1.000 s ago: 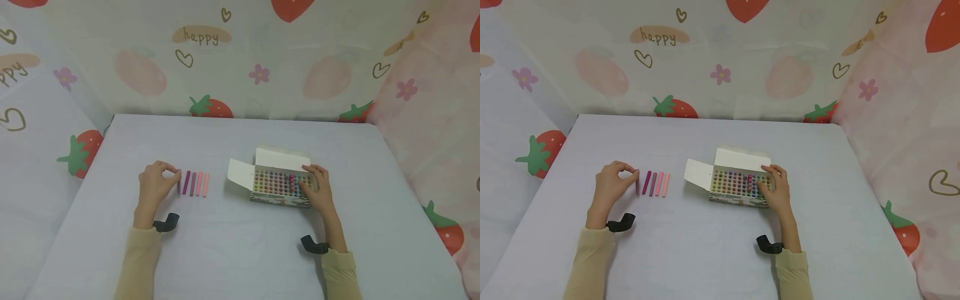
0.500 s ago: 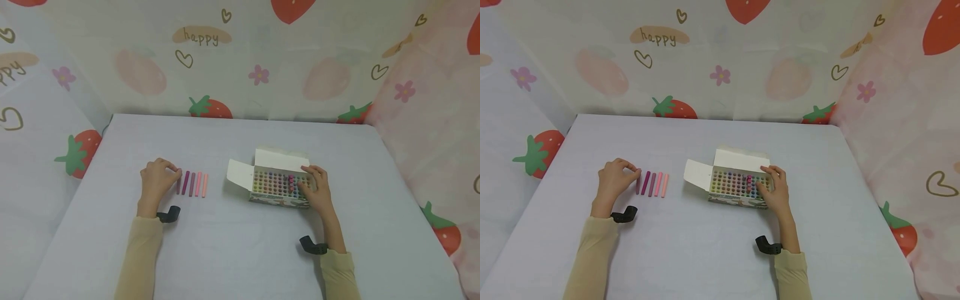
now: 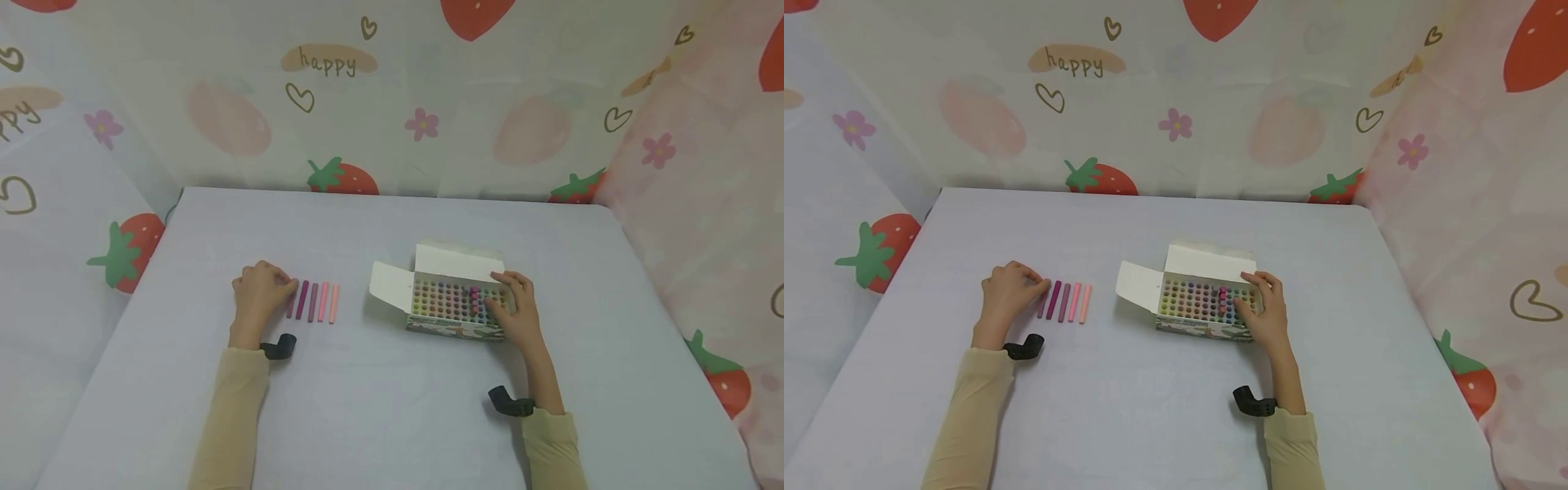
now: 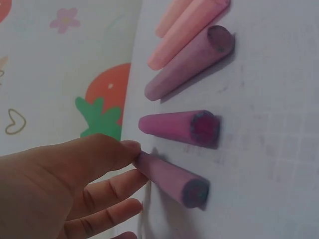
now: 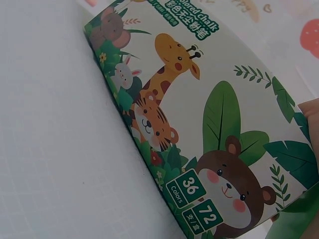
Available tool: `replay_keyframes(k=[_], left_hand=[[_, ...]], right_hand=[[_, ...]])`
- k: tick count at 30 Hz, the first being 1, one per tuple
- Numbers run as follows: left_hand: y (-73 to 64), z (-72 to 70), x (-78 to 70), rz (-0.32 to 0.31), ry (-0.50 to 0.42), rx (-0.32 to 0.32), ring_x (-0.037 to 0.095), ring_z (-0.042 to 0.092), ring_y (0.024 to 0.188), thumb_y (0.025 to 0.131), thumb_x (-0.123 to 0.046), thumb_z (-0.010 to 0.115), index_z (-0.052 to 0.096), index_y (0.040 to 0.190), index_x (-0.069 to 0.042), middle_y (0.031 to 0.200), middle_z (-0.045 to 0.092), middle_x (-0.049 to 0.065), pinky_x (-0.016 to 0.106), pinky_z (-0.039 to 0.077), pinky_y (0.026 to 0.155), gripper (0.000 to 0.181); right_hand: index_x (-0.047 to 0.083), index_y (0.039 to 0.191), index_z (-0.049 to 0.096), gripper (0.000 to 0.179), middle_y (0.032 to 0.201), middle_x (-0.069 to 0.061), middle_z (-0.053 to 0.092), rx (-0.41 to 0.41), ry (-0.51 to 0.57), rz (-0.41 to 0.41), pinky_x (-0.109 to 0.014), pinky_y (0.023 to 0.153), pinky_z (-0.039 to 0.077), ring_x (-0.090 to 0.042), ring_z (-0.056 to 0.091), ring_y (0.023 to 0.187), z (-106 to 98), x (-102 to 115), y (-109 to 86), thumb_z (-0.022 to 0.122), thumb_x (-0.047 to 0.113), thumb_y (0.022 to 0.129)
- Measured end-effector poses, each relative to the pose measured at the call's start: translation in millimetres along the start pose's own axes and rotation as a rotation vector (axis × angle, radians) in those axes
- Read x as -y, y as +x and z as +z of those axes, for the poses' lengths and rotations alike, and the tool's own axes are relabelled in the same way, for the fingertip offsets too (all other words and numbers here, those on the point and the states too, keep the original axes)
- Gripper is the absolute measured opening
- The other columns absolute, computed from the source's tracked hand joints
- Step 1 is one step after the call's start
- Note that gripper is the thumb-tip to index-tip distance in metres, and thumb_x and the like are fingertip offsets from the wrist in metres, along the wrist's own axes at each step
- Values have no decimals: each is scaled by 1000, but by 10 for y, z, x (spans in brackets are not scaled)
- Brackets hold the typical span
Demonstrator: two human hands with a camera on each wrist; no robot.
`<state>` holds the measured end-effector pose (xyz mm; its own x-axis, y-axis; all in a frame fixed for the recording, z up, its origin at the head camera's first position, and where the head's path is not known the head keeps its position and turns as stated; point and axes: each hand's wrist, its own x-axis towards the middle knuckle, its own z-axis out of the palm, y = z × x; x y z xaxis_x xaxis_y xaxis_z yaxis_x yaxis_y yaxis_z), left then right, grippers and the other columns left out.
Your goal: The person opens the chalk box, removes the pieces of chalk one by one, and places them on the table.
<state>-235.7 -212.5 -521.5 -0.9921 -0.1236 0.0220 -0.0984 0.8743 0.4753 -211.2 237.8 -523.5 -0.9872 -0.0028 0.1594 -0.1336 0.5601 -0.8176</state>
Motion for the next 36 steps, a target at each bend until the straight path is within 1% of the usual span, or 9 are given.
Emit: replay_keyframes(k=[4, 7, 10, 12, 17, 21, 27, 32, 36], left_hand=[[-17, 7, -1, -5, 0, -7, 43, 44, 108, 85, -33, 62, 69, 89, -4, 116, 55, 22, 60, 27, 89, 30], [-35, 5, -19, -8, -6, -30, 43, 45, 106, 86, -33, 61, 67, 93, -5, 116, 55, 22, 60, 28, 89, 30], [-51, 3, -54, -4, -25, -71, 42, 46, 105, 86, -32, 60, 65, 98, -6, 117, 56, 21, 59, 29, 88, 29], [-61, 3, -91, 5, -55, -105, 41, 47, 105, 87, -31, 59, 65, 100, -7, 118, 56, 20, 58, 30, 88, 27], [-80, -5, -240, 51, -147, -190, 38, 49, 105, 87, -28, 61, 64, 106, -10, 116, 59, 15, 55, 31, 88, 26], [-98, -20, -396, 109, -215, -247, 32, 52, 101, 86, -26, 62, 64, 107, -12, 113, 61, 11, 53, 32, 88, 25], [-144, -38, -618, 219, -286, -342, 29, 55, 94, 84, -20, 65, 66, 101, -12, 105, 65, 9, 51, 36, 84, 19], [-174, 19, -774, 310, -321, -375, 28, 57, 91, 83, -18, 66, 67, 98, -13, 102, 66, 6, 47, 39, 79, 16], [-219, 64, -947, 389, -352, -392, 27, 59, 91, 82, -16, 67, 68, 96, -13, 100, 67, 5, 45, 41, 77, 14]], right_hand=[[11, 130, 50, 47, 139, -15, 29, 2, -9, 6, -62, 103, 21, -36, 27, 132, 7, -1, 7, 64, 10, 85], [12, 129, 50, 46, 139, -14, 29, 1, -19, 15, -62, 103, 21, -36, 27, 132, 10, 0, 7, 64, 11, 85], [11, 129, 50, 46, 139, -15, 29, 3, -19, 11, -63, 103, 21, -37, 27, 132, 11, 1, 5, 64, 10, 85], [11, 129, 50, 46, 139, -15, 29, 4, -15, 8, -63, 102, 21, -37, 27, 132, 9, 2, 2, 63, 10, 85], [11, 129, 50, 46, 138, -15, 30, 4, -7, 1, -63, 102, 21, -37, 28, 131, 8, -8, 3, 64, 10, 85], [12, 129, 50, 46, 138, -15, 29, 7, -8, 2, -63, 102, 21, -37, 27, 132, 8, -17, 5, 64, 11, 85], [12, 129, 51, 46, 139, -15, 29, 5, -9, 0, -63, 102, 21, -37, 27, 132, 5, -17, 2, 64, 12, 85], [11, 130, 50, 47, 138, -16, 29, 7, -6, -8, -63, 103, 21, -37, 27, 131, 2, -11, -2, 64, 12, 85], [10, 130, 50, 46, 139, -16, 29, 9, -9, -13, -63, 102, 21, -37, 27, 131, 0, -9, -5, 64, 12, 86]])
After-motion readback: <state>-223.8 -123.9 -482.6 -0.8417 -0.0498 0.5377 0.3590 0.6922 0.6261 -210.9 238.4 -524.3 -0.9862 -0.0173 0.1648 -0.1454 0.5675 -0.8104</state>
